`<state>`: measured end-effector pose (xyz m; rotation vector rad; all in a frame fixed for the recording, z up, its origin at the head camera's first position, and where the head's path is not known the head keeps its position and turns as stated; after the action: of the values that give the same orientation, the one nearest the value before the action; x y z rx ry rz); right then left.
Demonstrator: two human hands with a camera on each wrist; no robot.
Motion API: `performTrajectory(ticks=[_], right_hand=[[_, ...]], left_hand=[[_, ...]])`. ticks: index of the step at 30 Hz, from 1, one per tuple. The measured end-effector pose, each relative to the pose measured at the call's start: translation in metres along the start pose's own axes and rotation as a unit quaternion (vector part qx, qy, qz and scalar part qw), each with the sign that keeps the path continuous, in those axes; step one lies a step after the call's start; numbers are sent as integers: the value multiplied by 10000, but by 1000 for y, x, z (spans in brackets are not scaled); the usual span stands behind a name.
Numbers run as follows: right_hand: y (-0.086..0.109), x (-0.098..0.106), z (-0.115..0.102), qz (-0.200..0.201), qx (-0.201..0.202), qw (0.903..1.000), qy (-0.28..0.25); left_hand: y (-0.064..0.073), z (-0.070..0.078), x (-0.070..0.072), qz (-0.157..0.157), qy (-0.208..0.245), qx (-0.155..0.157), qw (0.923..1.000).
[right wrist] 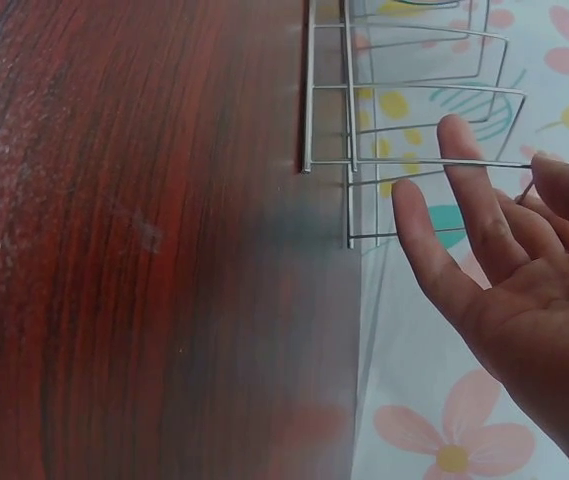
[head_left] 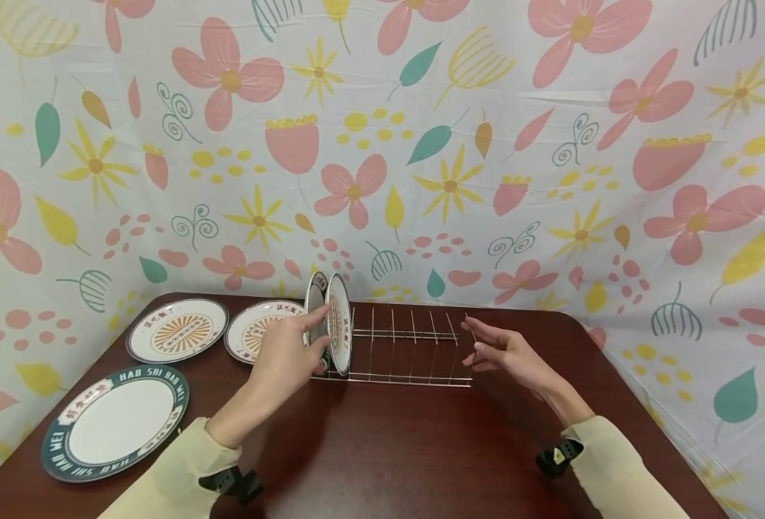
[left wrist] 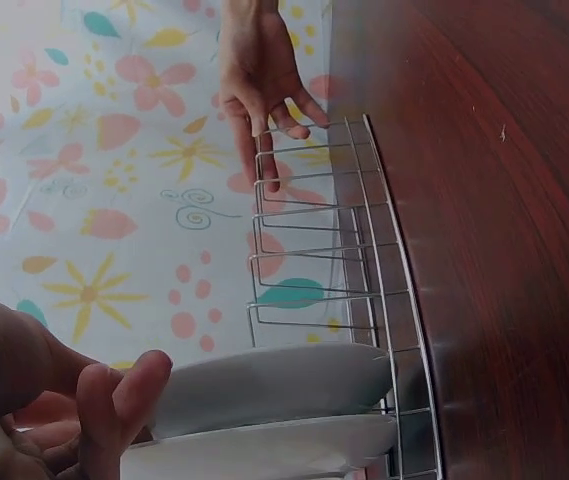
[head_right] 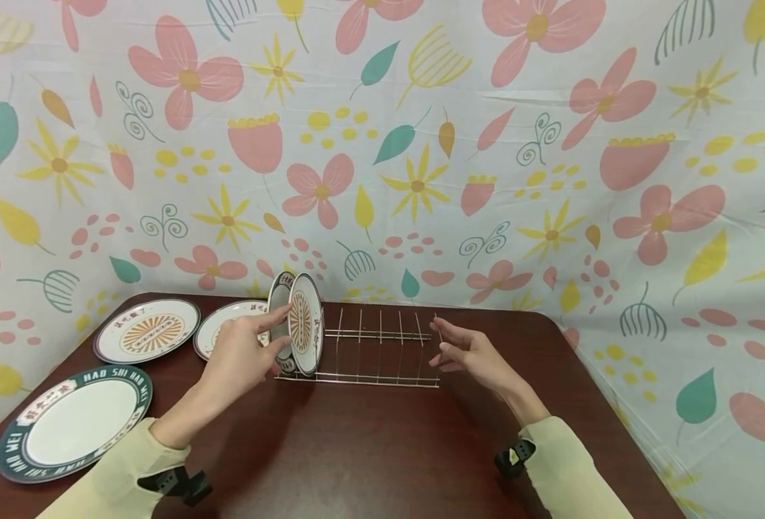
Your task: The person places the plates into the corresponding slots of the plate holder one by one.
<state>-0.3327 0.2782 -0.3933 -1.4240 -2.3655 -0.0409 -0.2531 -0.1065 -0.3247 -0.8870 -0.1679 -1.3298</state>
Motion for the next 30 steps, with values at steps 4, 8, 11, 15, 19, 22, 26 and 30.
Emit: performTrajectory(ticks=[4,8,11,15,19,22,26,30], right_hand=[[0,-2,-2,45,-112,9999,41],[0,-3,-6,84,-223,9997,84],[1,-3,-7,136,-274,9995,82],[1,-1,-5,212,-344,9992,42],[0,0,-2,181,-352,9992,-7],[-1,0,-1,141,-342,9993,-20],[-2,-1,-2,119,-326,9994,-26],[-2,0,-3,124,-304,9994,-51]], left_hand=[[2,1,0,22,-4,-3,10000],[5,2,3,54,66,-117,9999],[9,5,7,87,53,-290,9995],[15,9,14,213,-104,-598,9979],[24,10,22,320,-167,-715,9968],[31,8,27,315,-116,-661,9972],[38,3,36,329,-88,-537,9980],[42,-13,47,294,-128,-303,9990]])
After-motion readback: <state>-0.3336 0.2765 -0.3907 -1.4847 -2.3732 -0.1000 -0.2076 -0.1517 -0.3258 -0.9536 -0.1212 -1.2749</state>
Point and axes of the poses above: each hand's wrist, its own y-axis away from the middle knuckle, its own x-axis out of the back of the hand, z = x × y, the point moved 4 cm from there along -y, towards the middle knuckle, and after that the axes turned 2 degrees about z, right-handed, at the moved point
